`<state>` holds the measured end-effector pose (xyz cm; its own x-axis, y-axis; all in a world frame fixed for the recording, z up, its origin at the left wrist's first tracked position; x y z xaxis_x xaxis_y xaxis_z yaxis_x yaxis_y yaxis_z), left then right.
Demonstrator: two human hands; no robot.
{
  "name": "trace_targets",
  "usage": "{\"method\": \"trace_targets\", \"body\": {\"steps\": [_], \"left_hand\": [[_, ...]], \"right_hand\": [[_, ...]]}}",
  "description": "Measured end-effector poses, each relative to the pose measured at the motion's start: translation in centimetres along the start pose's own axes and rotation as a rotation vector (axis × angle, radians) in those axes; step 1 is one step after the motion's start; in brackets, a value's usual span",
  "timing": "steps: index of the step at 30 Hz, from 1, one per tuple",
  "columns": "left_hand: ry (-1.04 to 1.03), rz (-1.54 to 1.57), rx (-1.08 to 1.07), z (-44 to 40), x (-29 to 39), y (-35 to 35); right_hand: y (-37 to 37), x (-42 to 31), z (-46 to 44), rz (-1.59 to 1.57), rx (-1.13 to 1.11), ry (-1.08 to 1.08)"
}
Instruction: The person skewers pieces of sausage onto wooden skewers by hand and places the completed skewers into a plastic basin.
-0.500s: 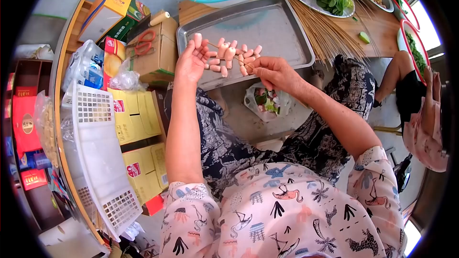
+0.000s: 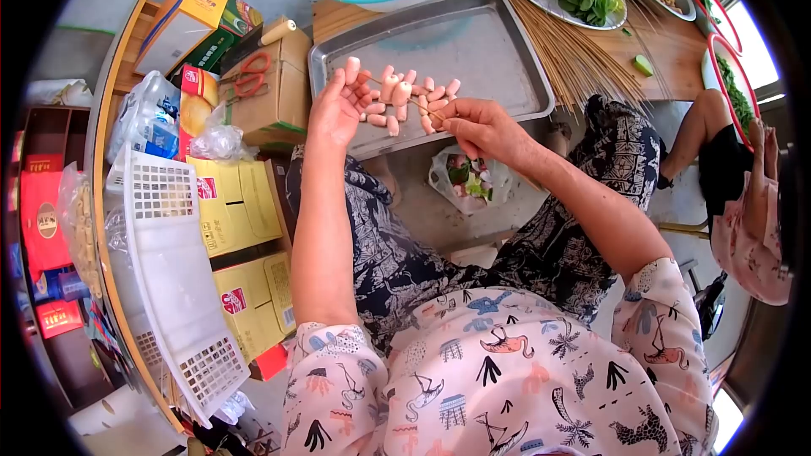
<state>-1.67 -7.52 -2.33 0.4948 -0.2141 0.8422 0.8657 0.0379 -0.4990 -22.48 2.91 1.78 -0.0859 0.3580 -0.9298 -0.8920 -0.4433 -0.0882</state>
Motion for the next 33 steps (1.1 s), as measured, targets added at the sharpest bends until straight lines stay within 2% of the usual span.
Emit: {"method": "trace_targets", "body": {"steps": [17, 33], "left_hand": [[-0.108, -0.150, -0.051, 0.3, 1.5, -1.8], [-0.035, -0.164, -0.079, 0.4, 0.8, -2.2]], "right_hand": [[0.5, -0.2, -0.1, 0.031, 0.012, -0.013], [0.4, -0.3, 0.1, 0.050, 0.025, -0.018]]}}
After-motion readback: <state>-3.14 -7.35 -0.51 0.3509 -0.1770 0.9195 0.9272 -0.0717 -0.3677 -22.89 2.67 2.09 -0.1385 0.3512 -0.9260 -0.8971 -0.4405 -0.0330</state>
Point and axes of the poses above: each hand's wrist, its own z-axis away from the middle knuckle, its own y-axis out of the back of the hand, x = y × z, the point moved 9 cm from there along -z, towards the middle knuckle, and after that the axes turned 9 degrees about -y, right-handed, at the moved point
